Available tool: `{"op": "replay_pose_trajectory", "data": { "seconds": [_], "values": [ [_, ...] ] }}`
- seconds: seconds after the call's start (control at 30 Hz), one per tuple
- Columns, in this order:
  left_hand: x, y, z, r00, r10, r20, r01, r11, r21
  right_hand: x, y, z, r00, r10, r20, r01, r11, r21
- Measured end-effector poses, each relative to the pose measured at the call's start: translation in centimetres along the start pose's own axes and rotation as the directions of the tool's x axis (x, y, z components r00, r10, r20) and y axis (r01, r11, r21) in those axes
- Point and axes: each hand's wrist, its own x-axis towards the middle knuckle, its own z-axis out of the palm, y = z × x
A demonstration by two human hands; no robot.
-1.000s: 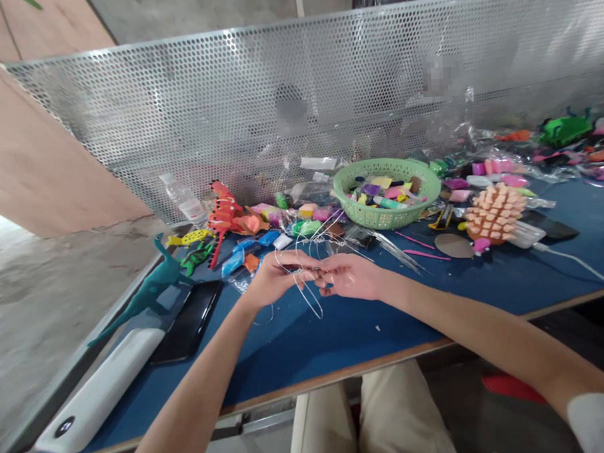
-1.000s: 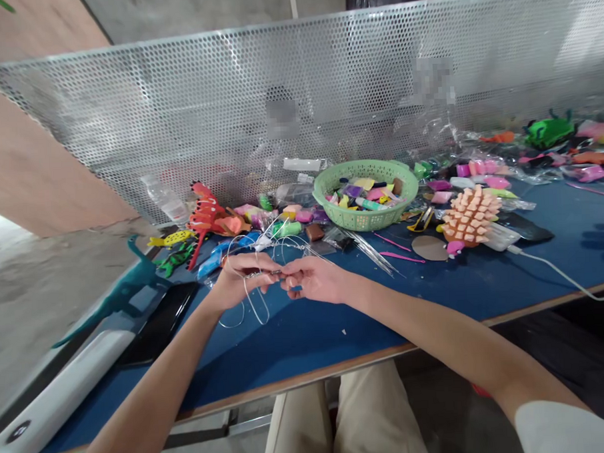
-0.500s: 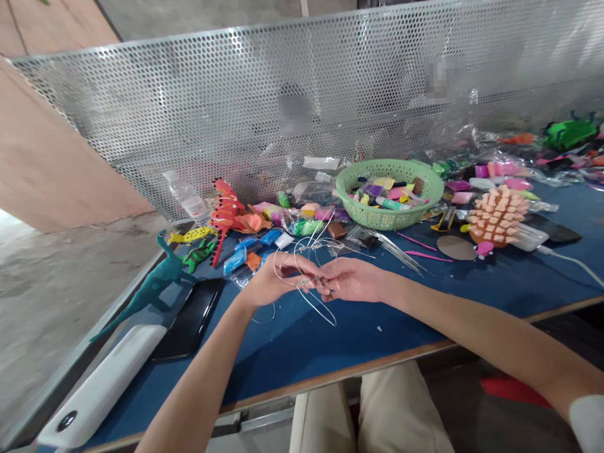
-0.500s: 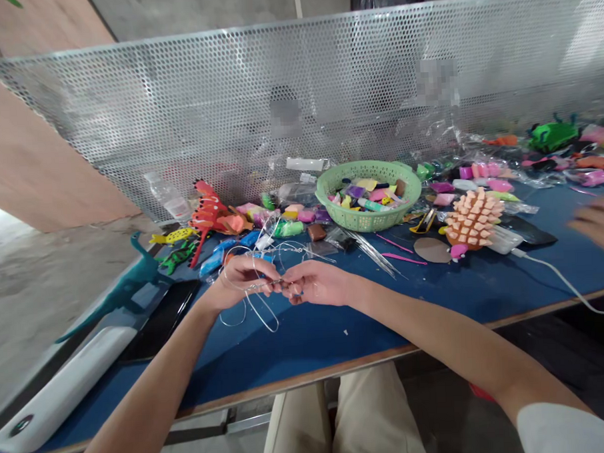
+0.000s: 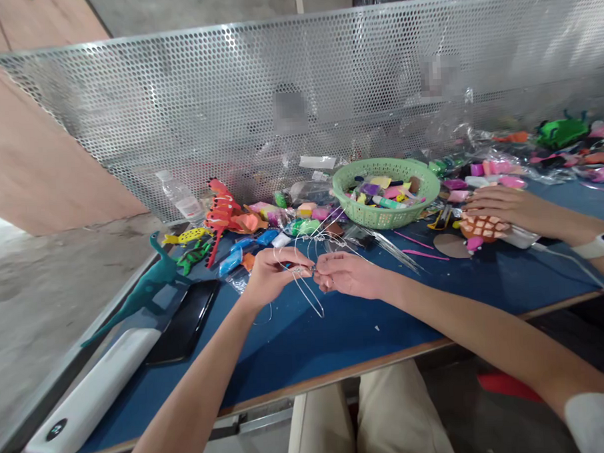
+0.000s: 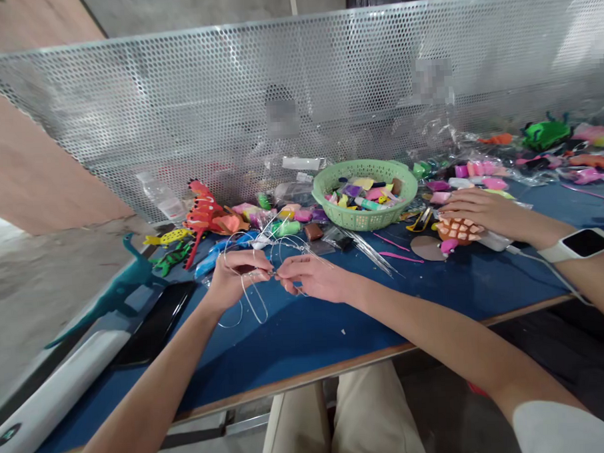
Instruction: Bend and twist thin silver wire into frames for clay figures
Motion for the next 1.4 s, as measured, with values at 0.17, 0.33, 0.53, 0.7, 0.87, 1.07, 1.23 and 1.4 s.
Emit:
{"op": "replay_pose_trajectory", "data": {
  "seconds": [0.17, 0.33, 0.53, 0.7, 0.87, 1.07, 1.23, 1.4],
  "values": [
    [-0.1, -0.5, 0.6, 0.992, 0.03, -0.125, -0.031, 1.0, -0.002, 0.1, -0.2, 0.2, 0.99, -0.119, -0.072, 0.11, 0.987, -0.118],
    [-0.3, -0.6, 1.3, 0.966, -0.022, -0.259, 0.033, 0.999, 0.039, 0.0, -0.6, 0.7, 0.963, -0.236, -0.131, 0.195, 0.944, -0.265],
    [-0.3, -1.1, 2.5, 0.907, -0.093, -0.411, 0.123, 0.991, 0.047, 0.0, -0.7, 1.3, 0.877, -0.423, -0.227, 0.3, 0.852, -0.429],
    [-0.5, -2.5, 3.8, 0.849, -0.169, -0.501, 0.131, 0.985, -0.111, 0.1, -0.1, 1.4, 0.764, -0.589, -0.262, 0.386, 0.743, -0.546],
    [-0.3, -2.5, 5.3, 0.791, -0.302, -0.532, 0.116, 0.928, -0.354, -0.4, 0.3, 1.9, 0.546, -0.816, -0.192, 0.26, 0.383, -0.886],
    [-0.1, -2.0, 5.3, 0.833, -0.359, -0.421, 0.128, 0.866, -0.483, -0.4, 0.5, 2.3, 0.473, -0.867, -0.159, 0.223, 0.292, -0.93],
    [-0.2, -1.8, 4.8, 0.861, -0.304, -0.407, 0.17, 0.928, -0.332, -0.1, 0.4, 1.7, 0.538, -0.801, -0.262, 0.357, 0.498, -0.79],
    [-0.3, -2.0, 4.8, 0.867, -0.238, -0.438, 0.172, 0.968, -0.185, 0.1, 0.1, 1.5, 0.586, -0.747, -0.313, 0.366, 0.589, -0.72]
  ]
}}
